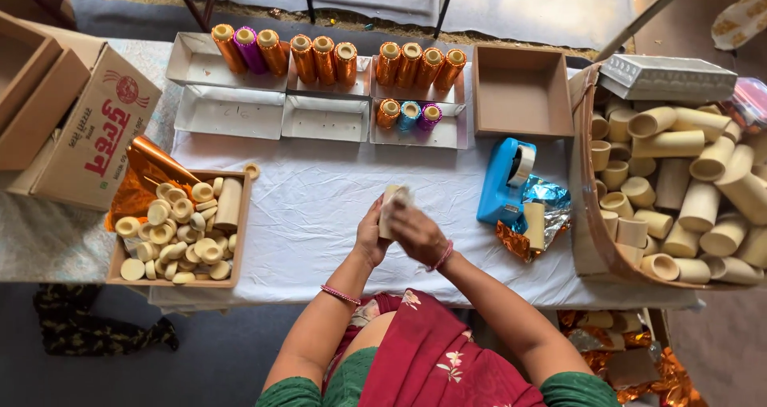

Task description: The person wraps a cylindrical object with purple metallic foil, folds the edges, and places it in a tray. Then, the person picks up a plain cylindrical object and wipes its surface with a white cloth.

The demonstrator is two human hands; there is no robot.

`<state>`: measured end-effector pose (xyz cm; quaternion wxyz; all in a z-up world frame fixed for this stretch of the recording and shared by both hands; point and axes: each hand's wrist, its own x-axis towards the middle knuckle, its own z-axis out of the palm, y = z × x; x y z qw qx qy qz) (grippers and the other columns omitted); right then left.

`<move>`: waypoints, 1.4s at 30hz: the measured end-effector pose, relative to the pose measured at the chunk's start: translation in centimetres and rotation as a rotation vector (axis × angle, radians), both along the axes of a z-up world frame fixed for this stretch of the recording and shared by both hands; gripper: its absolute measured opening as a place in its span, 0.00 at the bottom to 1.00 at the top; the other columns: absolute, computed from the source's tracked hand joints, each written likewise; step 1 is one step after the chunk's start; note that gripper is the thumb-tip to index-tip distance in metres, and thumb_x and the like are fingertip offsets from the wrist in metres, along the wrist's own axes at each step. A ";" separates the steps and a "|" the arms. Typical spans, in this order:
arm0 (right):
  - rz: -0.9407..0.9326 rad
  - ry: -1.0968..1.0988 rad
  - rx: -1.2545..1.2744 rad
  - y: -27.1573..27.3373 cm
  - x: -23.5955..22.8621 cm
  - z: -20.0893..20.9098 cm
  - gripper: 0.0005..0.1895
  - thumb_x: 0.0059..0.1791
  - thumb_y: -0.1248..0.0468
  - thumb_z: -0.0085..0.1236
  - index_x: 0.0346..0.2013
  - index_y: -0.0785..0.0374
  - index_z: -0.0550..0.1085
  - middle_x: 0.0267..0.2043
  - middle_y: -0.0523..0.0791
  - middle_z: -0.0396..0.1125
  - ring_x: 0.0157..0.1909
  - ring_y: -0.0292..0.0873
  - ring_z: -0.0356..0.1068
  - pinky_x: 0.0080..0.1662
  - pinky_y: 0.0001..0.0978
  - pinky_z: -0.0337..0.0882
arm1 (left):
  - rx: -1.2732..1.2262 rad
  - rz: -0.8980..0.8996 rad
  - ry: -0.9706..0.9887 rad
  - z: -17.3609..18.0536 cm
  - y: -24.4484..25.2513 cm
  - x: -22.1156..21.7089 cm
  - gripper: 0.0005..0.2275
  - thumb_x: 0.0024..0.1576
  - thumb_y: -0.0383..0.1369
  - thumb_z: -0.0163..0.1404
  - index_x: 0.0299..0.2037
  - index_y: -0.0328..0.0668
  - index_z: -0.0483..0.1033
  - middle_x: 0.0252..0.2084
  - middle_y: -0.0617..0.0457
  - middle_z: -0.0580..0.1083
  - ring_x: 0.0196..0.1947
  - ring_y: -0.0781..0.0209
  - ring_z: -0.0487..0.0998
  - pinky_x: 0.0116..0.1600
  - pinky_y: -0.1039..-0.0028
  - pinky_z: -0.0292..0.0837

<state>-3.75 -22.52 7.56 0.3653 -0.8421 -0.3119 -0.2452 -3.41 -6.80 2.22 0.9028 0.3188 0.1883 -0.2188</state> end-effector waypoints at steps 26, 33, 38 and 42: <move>0.183 -0.155 -0.111 9.5 2.4 0.0 0.17 0.49 0.64 0.64 0.50 0.67 0.78 0.58 0.52 0.71 0.61 0.56 0.71 0.60 0.49 0.73 | 0.072 -0.057 -0.039 0.5 10.0 2.0 0.23 0.64 0.55 0.42 0.60 0.50 0.71 0.46 0.55 0.78 0.45 0.63 0.79 0.43 0.71 0.78; -0.036 -0.116 -0.105 10.6 2.7 -0.2 0.14 0.49 0.70 0.61 0.50 0.67 0.77 0.62 0.53 0.69 0.64 0.55 0.70 0.61 0.47 0.74 | 0.121 -0.142 0.099 -1.6 11.6 2.6 0.18 0.62 0.52 0.41 0.56 0.55 0.71 0.43 0.57 0.77 0.42 0.63 0.78 0.40 0.68 0.79; 0.203 -0.235 -0.358 9.9 3.7 -0.7 0.17 0.49 0.72 0.59 0.54 0.63 0.78 0.62 0.50 0.70 0.63 0.50 0.71 0.61 0.45 0.74 | 0.051 -0.209 0.057 -3.4 11.5 3.5 0.18 0.65 0.50 0.43 0.54 0.48 0.74 0.43 0.53 0.77 0.41 0.61 0.78 0.41 0.67 0.78; -0.043 -0.124 -0.200 9.6 4.1 -0.6 0.15 0.49 0.71 0.58 0.51 0.67 0.76 0.61 0.53 0.70 0.63 0.55 0.70 0.62 0.47 0.73 | 0.141 -0.182 0.074 -0.3 10.9 3.6 0.14 0.63 0.47 0.43 0.54 0.56 0.71 0.44 0.56 0.76 0.41 0.63 0.78 0.40 0.64 0.78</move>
